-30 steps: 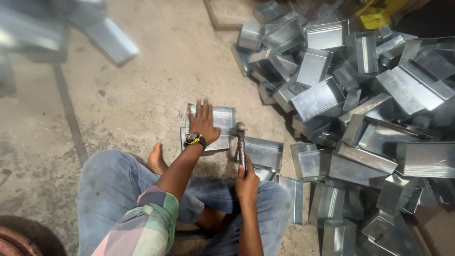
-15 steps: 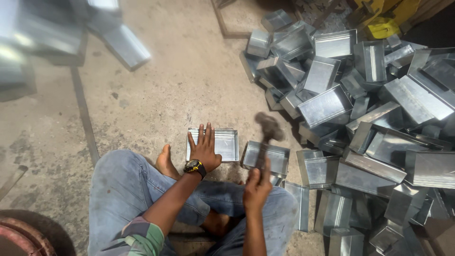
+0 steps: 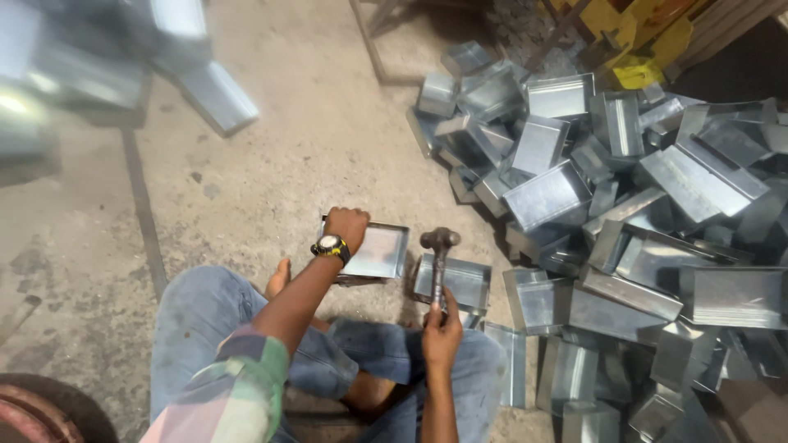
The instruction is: The person uses a hammer to flatten or shape the edges of small metal boxes on the floor, handling boxes one at a time and moving them into a pile.
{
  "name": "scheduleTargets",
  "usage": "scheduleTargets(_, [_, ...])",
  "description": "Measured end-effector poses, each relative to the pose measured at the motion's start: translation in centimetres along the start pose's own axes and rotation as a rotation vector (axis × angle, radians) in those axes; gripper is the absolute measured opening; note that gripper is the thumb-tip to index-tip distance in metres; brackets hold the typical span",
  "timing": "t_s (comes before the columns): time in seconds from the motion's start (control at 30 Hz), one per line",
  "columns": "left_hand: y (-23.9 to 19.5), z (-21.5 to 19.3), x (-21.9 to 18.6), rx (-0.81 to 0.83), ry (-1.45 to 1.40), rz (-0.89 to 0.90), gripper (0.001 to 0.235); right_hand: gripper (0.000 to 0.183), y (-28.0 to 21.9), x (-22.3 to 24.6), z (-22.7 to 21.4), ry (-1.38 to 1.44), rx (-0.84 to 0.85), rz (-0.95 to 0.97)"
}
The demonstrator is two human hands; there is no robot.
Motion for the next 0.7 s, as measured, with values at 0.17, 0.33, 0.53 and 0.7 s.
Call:
scheduleTargets(0.17, [-5.1,-5.0,-0.4,-0.224,-0.038,0.225,0.022,0.051,-0.2,3.4,-1.0,0.397,-0.013,0.023])
scheduleTargets(0.33, [-6.8,-8.8,-1.6,-0.171,-0.078,0.175,0.043,0.051,-1.2,8.6,-2.2,0.572,-0.122,-0.271])
scheduleTargets(0.53, [-6.9,-7.9,-1.5,-0.208,-0.066,0.165,0.035,0.053,-0.6,7.6,-0.3,0.081,-0.044,-0.177])
scheduleTargets(0.7, [-6.6,-7.5,-2.1,-0.255,-0.068,0.148,0.034,0.051,-0.8,4.4,-0.6,-0.121,0.168,0.005])
Point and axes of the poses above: each hand's wrist, its own y-axis towards the middle knuckle, its own z-axis out of the palm, x = y × z, the point moved 2 cm from there along y, towards the middle knuckle, and after that the axes turned 12 degrees about -z, right-handed, at the moved point
